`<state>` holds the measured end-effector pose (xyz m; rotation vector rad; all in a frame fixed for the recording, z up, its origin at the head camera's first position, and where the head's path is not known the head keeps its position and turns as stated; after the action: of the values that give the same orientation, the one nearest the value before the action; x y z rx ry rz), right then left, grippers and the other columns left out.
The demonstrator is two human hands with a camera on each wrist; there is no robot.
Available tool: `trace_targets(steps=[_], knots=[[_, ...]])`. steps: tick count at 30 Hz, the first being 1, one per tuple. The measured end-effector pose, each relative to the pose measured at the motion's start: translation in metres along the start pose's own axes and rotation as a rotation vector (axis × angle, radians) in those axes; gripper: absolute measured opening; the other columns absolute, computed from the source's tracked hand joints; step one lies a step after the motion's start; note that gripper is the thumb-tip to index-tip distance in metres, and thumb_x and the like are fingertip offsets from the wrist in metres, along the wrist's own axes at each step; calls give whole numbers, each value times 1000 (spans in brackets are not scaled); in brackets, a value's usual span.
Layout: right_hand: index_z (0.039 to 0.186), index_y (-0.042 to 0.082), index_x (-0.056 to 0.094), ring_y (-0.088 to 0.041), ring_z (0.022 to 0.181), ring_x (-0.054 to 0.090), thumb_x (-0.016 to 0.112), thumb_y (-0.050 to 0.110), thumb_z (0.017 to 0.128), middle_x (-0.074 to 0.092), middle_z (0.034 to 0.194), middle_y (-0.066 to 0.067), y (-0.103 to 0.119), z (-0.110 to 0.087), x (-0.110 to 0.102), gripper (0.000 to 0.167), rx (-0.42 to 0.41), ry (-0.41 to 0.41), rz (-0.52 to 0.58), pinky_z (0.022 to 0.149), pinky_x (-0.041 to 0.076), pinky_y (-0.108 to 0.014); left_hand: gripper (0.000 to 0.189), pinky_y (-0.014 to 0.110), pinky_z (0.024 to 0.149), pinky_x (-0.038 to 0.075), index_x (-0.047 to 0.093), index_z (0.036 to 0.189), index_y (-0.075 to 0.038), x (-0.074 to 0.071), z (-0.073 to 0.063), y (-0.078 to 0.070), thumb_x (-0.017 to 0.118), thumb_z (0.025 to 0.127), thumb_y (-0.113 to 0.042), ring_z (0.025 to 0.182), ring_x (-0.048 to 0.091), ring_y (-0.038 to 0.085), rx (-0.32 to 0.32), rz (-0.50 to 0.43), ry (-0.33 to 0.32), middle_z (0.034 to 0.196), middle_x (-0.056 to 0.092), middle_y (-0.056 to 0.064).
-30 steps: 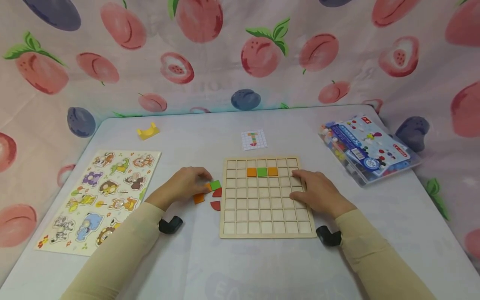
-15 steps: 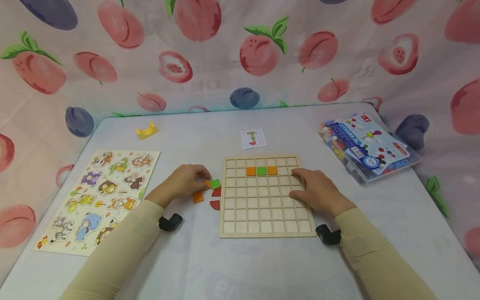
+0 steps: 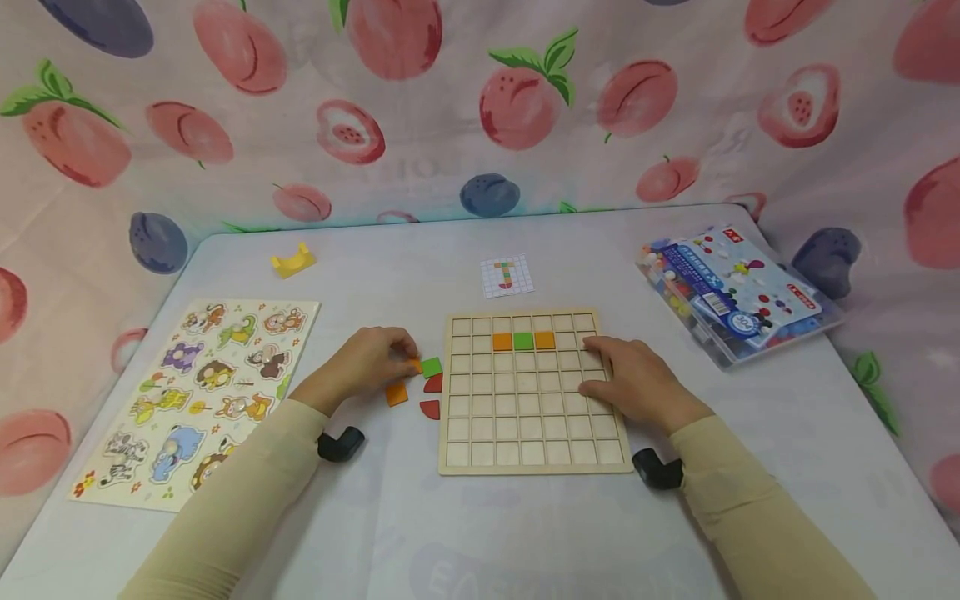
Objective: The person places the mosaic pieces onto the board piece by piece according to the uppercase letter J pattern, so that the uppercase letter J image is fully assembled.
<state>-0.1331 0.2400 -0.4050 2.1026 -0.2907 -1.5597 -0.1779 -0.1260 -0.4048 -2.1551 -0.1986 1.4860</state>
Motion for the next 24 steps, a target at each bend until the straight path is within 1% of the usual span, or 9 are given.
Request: trace_targets(steps=[4,11,16,21,24], knots=[[144,-3,47,-50,127,43,75,33,90,50,139,-30,1,0,0,70,0,1,-1,104,33,-64,18,34,88,49,70,105,-13,0,0,0,77,89,-18,96,56,21,-5,-2,0,103,67,-1],[145,-3,46,-49,128,42,73,31,91,49,141,-30,1,-1,-1,69,7,7,13,106,31,-64,19,35,89,49,71,107,-12,0,1,-1,77,90,-18,95,57,21,13,15,-9,102,68,-1],[146,-2,46,-49,129,41,73,33,91,48,142,-29,0,-1,-1,70,16,16,21,106,31,-64,19,34,89,49,71,107,-12,1,1,0,77,90,-18,94,58,20,32,27,-20,100,69,-1],[144,-2,47,-50,129,42,75,34,90,49,142,-29,0,-2,-1,71,-7,4,24,104,32,-64,18,34,89,49,71,107,-11,1,0,-1,76,90,-18,94,58,20,47,45,-40,100,69,0],[144,-3,47,-51,129,41,75,35,90,49,142,-29,0,-2,-1,72,-12,-1,23,104,32,-65,18,35,91,49,71,107,-11,0,0,-2,76,91,-18,96,59,20,51,48,-51,102,70,1]])
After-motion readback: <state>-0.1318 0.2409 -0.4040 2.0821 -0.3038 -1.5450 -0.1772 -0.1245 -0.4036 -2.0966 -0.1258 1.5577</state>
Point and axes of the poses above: each hand's wrist, its own z-axis towards the middle knuckle, its own x-axis out of the palm, y = z × x, the point moved 1 cm from there along z, towards the middle knuckle
